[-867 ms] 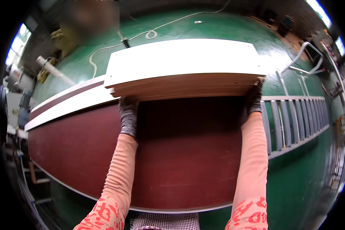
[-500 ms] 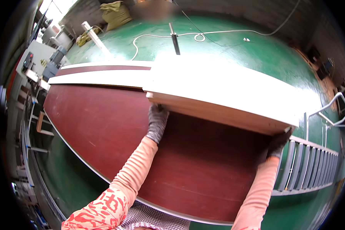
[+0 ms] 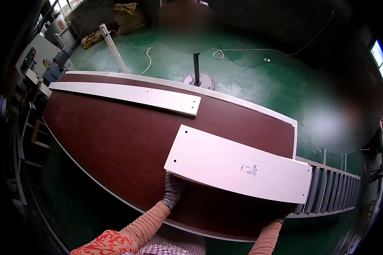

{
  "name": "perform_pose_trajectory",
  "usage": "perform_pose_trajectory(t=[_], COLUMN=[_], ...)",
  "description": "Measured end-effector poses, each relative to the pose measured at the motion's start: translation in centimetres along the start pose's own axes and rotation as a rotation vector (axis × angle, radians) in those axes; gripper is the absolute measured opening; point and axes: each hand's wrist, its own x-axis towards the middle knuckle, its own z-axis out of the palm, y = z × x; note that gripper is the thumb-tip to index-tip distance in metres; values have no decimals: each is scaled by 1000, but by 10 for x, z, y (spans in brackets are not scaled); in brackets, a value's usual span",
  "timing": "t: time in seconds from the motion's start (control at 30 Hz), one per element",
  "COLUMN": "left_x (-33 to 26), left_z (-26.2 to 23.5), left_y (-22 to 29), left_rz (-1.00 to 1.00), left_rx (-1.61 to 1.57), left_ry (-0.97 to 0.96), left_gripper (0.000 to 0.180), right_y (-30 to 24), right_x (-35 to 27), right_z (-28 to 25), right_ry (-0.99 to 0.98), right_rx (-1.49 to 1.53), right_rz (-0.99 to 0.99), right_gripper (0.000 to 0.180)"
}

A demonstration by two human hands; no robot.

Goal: The person operates a large industrial edge banding machine in a factory setting. They feed white rectangular wooden panels into the machine one by one, retrieve them after processing, and stack them on a nearby table. The person wears protective gloves and a patterned shirt while performing the repetitive task.

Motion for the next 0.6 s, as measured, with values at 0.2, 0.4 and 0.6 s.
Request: perform_pose_trajectory(t=[0.2,0.4,0.6], left_x=[-18,0,0], left_z=[-40,-163,-427], left_y=[31,63,-56], left_rz=[-225,-237,-64], left_rx=[-350,-390,1], left_ry=[-91,-327,62], left_gripper=[31,53,52], right_y=[-24,-76,-70], right_x=[-41,-181,-379], right_z=[13,86,230], right_ry=[113,305,-26], right_rx=[-145,-450,-444], right_rz=[11,-24,377], right_gripper=[71,82,94])
